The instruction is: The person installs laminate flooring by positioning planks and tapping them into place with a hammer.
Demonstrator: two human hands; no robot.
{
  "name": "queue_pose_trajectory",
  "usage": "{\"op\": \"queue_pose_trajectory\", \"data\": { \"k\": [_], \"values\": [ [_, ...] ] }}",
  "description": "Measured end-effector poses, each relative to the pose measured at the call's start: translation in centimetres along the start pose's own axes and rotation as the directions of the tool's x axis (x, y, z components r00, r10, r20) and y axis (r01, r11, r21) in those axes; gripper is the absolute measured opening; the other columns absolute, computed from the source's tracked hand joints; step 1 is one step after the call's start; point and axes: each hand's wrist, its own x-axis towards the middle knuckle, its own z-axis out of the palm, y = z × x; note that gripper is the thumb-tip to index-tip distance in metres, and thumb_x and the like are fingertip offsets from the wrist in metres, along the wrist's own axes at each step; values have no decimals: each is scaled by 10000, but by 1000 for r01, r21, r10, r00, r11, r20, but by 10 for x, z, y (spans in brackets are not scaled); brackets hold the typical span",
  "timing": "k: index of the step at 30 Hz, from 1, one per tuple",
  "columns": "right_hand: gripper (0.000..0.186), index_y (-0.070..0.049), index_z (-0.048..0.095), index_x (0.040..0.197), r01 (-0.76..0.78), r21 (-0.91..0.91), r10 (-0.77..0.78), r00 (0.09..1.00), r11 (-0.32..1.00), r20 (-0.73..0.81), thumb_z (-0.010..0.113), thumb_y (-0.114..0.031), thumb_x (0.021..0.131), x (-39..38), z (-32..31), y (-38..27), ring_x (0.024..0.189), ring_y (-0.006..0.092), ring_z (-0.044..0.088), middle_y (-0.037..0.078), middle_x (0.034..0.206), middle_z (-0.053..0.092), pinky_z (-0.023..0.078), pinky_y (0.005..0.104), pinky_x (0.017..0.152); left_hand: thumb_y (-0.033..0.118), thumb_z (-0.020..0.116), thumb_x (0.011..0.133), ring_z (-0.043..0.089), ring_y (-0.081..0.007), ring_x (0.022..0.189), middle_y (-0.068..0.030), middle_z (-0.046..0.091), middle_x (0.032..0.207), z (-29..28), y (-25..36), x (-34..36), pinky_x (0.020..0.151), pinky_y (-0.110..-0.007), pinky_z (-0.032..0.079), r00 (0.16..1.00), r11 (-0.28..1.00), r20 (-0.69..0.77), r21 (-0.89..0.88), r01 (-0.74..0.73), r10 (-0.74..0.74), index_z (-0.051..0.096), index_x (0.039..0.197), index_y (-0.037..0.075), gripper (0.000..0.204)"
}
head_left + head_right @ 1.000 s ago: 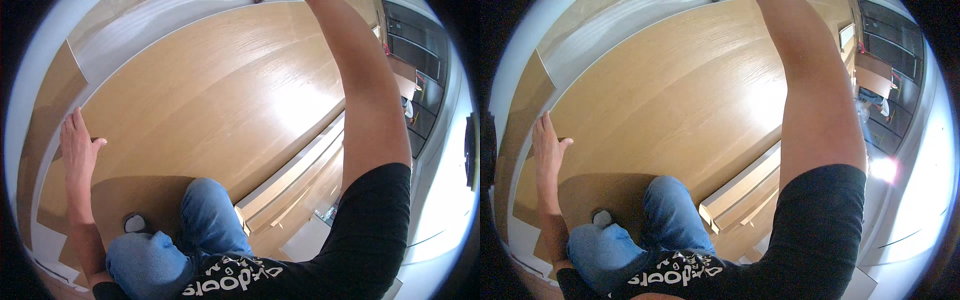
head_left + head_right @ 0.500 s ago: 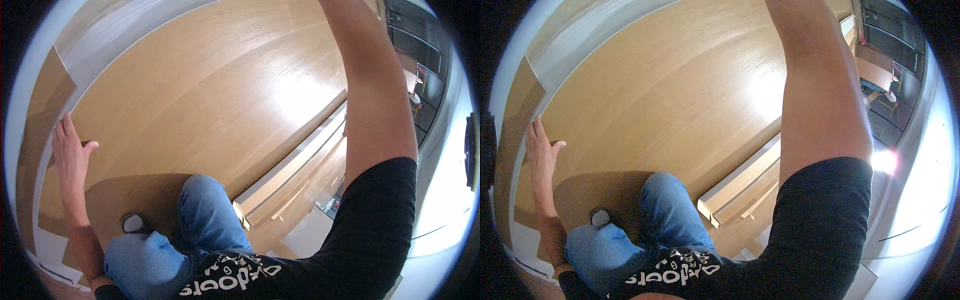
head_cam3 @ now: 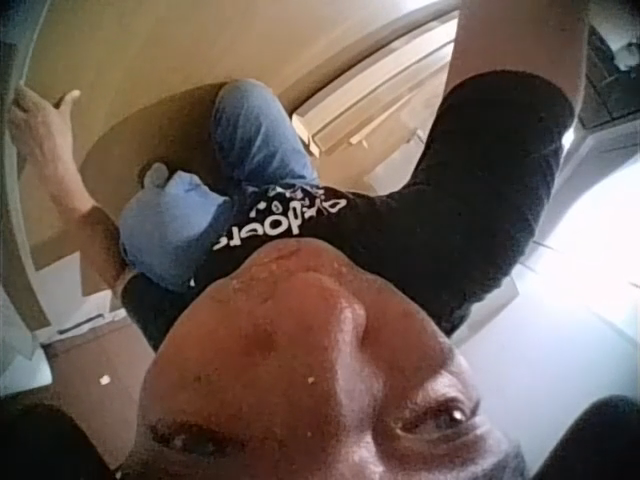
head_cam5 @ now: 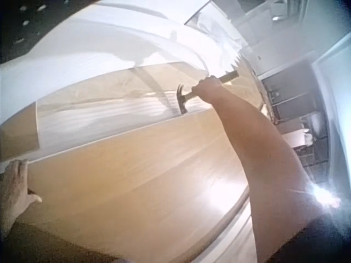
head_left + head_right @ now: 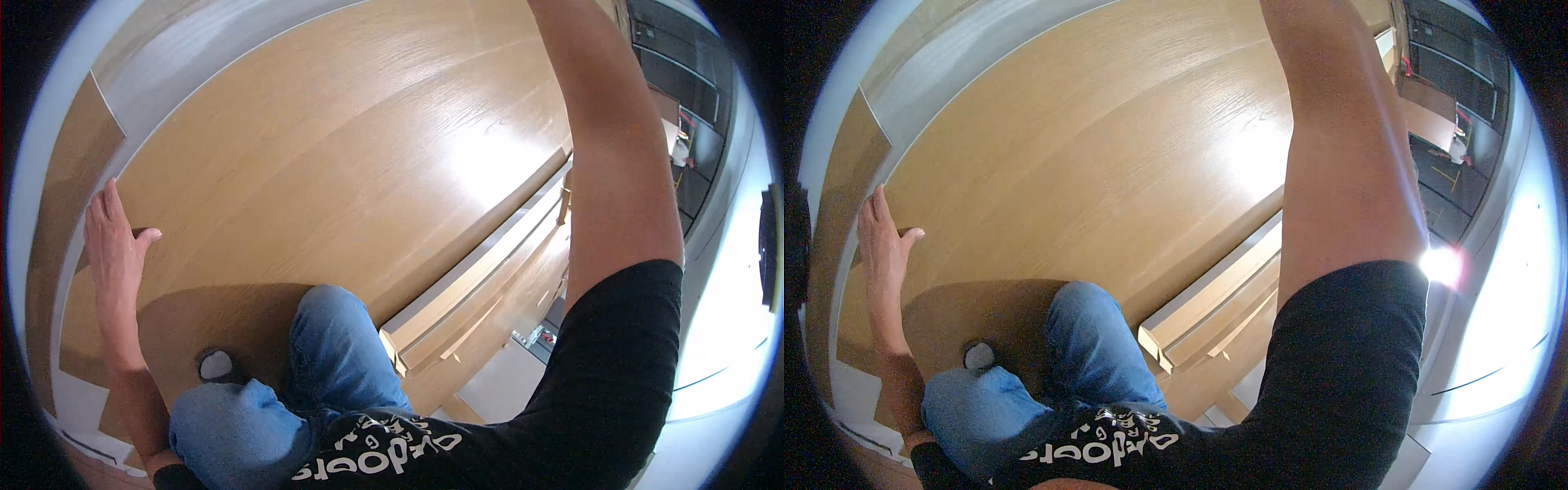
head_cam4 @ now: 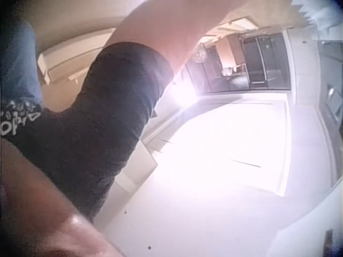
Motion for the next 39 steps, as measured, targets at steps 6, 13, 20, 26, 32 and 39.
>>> {"op": "queue_pose_trajectory", "data": {
  "k": [6,13,20,26,32,39],
  "values": [
    [257,-234,716,1163,57,7,-58,998,998,34,511,-225,1008,3,-5,-5,1068,273,716,66,1070,741,539,454,895,111,885,723,490,-397,1309,-247,482,1401,-5,-3,1,1119,-488,419,998,994,57,-102,28,-23,343,1509,-54,969],
    [275,-246,689,1207,-27,143,51,985,989,-166,502,-205,1009,-21,47,3,991,289,721,79,1024,730,538,497,871,144,891,724,499,-408,1280,-245,499,1377,-6,-9,7,1099,-488,433,994,995,102,-94,-17,26,339,1501,-60,975],
    [407,-22,586,1317,-258,925,416,901,280,125,611,-296,1016,-178,146,-113,1135,428,638,279,1193,665,513,490,934,181,938,658,505,-422,1269,-250,521,1361,-16,1,12,1084,-488,441,996,984,84,-179,4,11,378,1477,-33,1015],
    [563,-54,460,1484,-557,745,257,709,-366,656,671,-212,987,-352,108,-354,690,128,586,72,913,660,503,302,605,224,898,720,472,-406,1322,-219,475,1412,-8,-35,-11,1098,-487,427,998,890,-63,-456,-12,-19,508,1409,12,820],
    [608,-5,416,1505,-600,629,276,578,-494,768,656,-238,997,-467,62,-451,926,250,675,189,1050,686,549,380,817,245,764,894,526,-345,1264,-146,560,1345,1,-52,-22,1085,-455,445,964,937,-230,-289,-197,132,574,1394,80,560],
    [495,52,520,1386,-209,960,551,832,188,74,647,-207,984,-324,-2,-384,1288,434,511,272,1360,554,395,505,1105,261,716,933,602,-362,1103,-132,654,1188,48,-216,-142,977,-459,499,886,946,-398,-301,120,-239,670,1242,68,368]
  ]
}}
